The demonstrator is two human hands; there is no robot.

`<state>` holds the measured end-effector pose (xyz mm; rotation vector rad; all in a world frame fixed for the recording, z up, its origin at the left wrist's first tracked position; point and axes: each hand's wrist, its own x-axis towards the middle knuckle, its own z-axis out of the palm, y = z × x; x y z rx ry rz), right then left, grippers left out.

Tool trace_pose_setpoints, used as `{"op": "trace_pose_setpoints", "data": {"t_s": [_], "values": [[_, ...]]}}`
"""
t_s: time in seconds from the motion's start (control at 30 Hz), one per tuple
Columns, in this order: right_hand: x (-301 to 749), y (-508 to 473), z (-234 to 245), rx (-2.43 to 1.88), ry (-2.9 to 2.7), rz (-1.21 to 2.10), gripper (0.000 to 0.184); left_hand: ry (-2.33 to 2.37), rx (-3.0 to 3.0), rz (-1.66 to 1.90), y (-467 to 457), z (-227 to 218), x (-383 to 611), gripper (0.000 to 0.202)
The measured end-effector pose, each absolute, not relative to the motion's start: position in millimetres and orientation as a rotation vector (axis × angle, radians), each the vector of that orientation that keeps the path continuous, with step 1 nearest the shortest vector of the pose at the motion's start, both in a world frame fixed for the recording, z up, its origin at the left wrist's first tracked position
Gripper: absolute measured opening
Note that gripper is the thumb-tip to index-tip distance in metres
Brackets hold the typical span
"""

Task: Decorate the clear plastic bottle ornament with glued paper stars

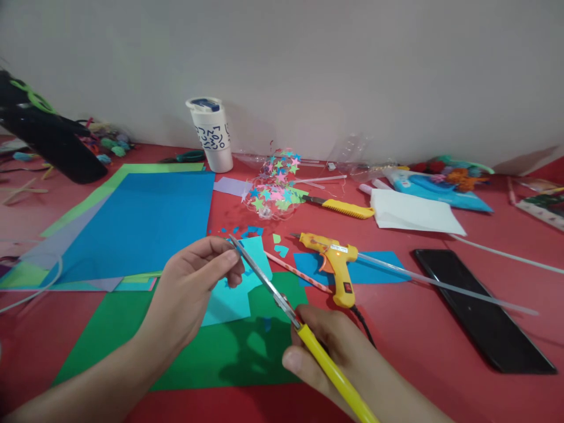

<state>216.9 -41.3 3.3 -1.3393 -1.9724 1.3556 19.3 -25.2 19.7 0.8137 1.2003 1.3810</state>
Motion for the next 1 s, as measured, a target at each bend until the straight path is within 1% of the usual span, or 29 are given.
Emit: {"op": "trace_pose_setpoints", "data": {"t_s": [0.23,0.53,0.67,0.77,0.87,0.93,1.0], "values": [[214.8,-44.4,-0.1,-1.330,-1.979,1.367,0.049,1.164,0.763,1.389,-26.5,17.6,19.8,0.010],[218.4,-48.0,-3.1,-1.357,-2.065,1.105,0.044,1.138,0.772,1.394,-26.0,18.7,19.6,0.010],[218.9,-45.5,-7.4,-1.350,-2.089,1.058,0.042,1.113,0.774,1.413,-26.1,16.8,20.0,0.010],[217.0,-43.9,-7.9,-1.354,-2.036,1.108,0.042,1.106,0.776,1.420,-26.9,16.2,20.1,0.010],[212.3,-42.5,-4.7,-1.362,-1.938,1.298,0.040,1.096,0.788,1.421,-27.2,16.5,19.7,0.011],[208.2,-41.6,-1.5,-1.421,-1.847,1.411,0.036,1.099,0.803,1.400,-27.0,16.3,19.6,0.011],[204.7,-40.2,1.4,-1.532,-1.730,1.428,0.032,1.123,0.822,1.339,-26.9,14.9,20.8,0.011]]}}
